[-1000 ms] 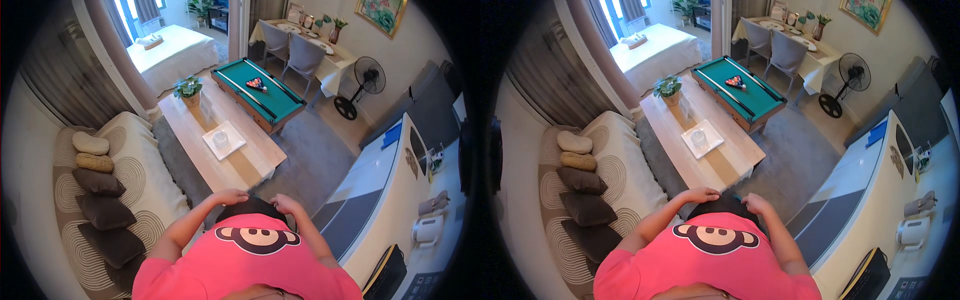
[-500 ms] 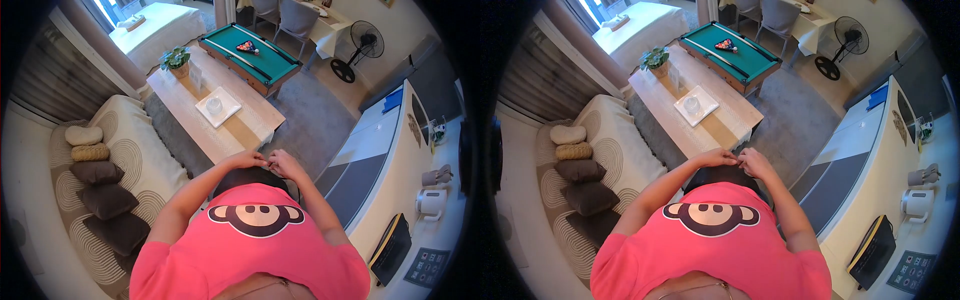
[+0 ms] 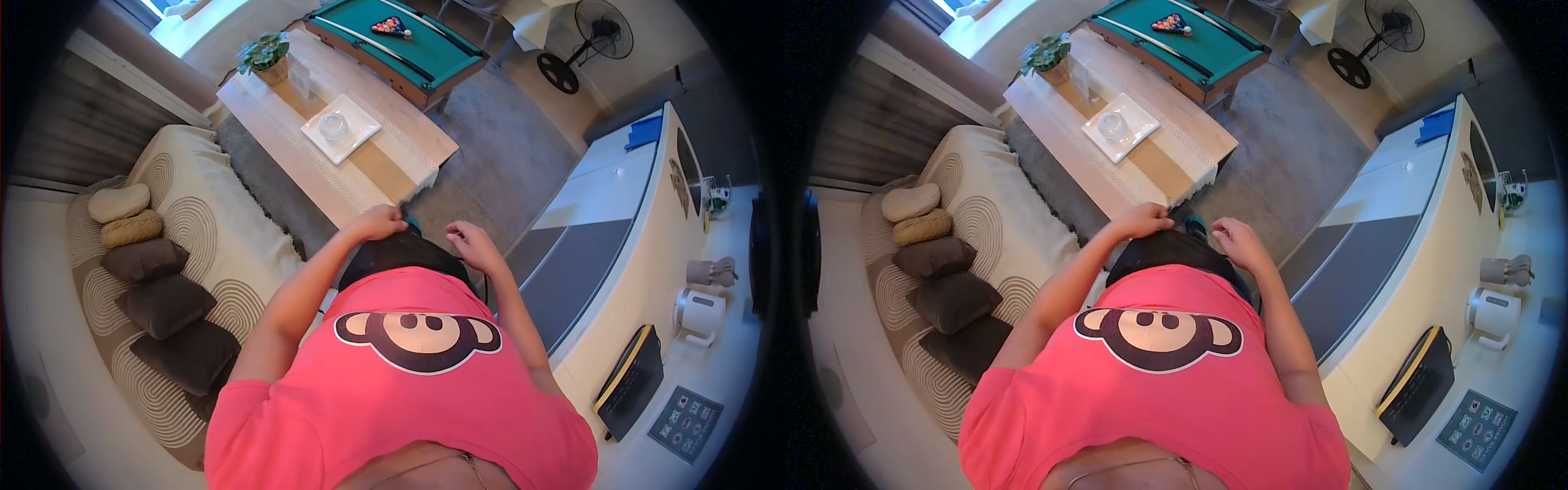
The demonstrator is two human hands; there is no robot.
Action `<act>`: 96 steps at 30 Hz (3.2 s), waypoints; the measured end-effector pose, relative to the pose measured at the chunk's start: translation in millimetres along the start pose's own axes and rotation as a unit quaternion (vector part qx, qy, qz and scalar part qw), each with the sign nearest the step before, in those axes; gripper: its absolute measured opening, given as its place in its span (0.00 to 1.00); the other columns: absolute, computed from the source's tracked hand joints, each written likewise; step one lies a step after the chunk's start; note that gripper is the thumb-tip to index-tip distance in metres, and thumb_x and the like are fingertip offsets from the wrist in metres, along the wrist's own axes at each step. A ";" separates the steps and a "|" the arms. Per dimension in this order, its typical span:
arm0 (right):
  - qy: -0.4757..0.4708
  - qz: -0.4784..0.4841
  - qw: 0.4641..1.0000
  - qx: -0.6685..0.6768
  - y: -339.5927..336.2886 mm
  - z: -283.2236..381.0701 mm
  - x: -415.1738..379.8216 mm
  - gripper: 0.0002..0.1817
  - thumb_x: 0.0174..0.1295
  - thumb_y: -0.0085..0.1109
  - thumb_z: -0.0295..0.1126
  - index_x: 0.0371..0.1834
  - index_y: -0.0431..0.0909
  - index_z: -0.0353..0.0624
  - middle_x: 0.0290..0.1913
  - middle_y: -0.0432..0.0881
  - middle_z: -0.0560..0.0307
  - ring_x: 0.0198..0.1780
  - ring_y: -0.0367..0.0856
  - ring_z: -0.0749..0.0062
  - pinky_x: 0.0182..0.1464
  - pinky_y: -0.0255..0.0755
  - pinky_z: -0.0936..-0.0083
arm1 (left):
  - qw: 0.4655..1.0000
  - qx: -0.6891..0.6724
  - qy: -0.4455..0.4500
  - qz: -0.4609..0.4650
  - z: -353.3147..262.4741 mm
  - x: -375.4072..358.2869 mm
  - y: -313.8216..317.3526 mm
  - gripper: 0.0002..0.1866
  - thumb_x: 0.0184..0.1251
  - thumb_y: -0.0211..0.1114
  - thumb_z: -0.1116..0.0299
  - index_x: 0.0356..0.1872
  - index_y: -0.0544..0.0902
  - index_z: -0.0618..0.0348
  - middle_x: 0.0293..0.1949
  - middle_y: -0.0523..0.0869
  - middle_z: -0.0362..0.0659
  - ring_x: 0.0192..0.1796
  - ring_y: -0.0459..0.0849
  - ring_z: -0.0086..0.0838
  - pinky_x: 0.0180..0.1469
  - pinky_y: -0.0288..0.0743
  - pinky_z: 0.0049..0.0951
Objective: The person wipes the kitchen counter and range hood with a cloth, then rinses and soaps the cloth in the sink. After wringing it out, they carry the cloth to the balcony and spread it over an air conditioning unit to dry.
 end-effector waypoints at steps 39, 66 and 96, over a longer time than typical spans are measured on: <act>-0.119 0.063 0.989 -0.063 42.4 34.3 0.2 0.09 0.51 0.58 0.28 0.35 0.74 0.42 0.42 0.73 0.49 0.48 0.71 0.55 0.52 0.66 0.66 | 0.979 -0.140 -0.047 -0.139 5.6 -89.2 -26.0 0.08 0.52 0.66 0.73 0.31 0.76 0.63 0.25 0.77 0.40 0.28 0.75 0.25 0.33 0.70 0.26; 0.051 0.173 0.983 0.047 42.3 7.8 -9.3 0.11 0.57 0.50 0.33 0.36 0.79 0.39 0.33 0.81 0.47 0.37 0.80 0.54 0.42 0.72 0.65 | 0.977 -0.179 0.104 -0.047 -17.7 -93.7 -1.3 0.16 0.59 0.61 0.63 0.15 0.76 0.61 0.21 0.75 0.40 0.32 0.73 0.27 0.38 0.65 0.28; -0.297 0.067 0.898 -0.318 75.2 73.2 28.1 0.09 0.44 0.64 0.37 0.25 0.81 0.45 0.33 0.73 0.54 0.40 0.73 0.61 0.39 0.68 0.67 | 0.995 -0.004 0.073 0.072 -8.9 -51.1 7.9 0.38 0.48 0.68 0.55 0.60 0.66 0.63 0.54 0.74 0.57 0.57 0.73 0.44 0.57 0.66 0.35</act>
Point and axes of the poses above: each hand's wrist, its own x-axis towards the middle knuckle, its own y-axis out of the palm, z = x × y, the point moved 10 cm from there along x, towards the middle knuckle
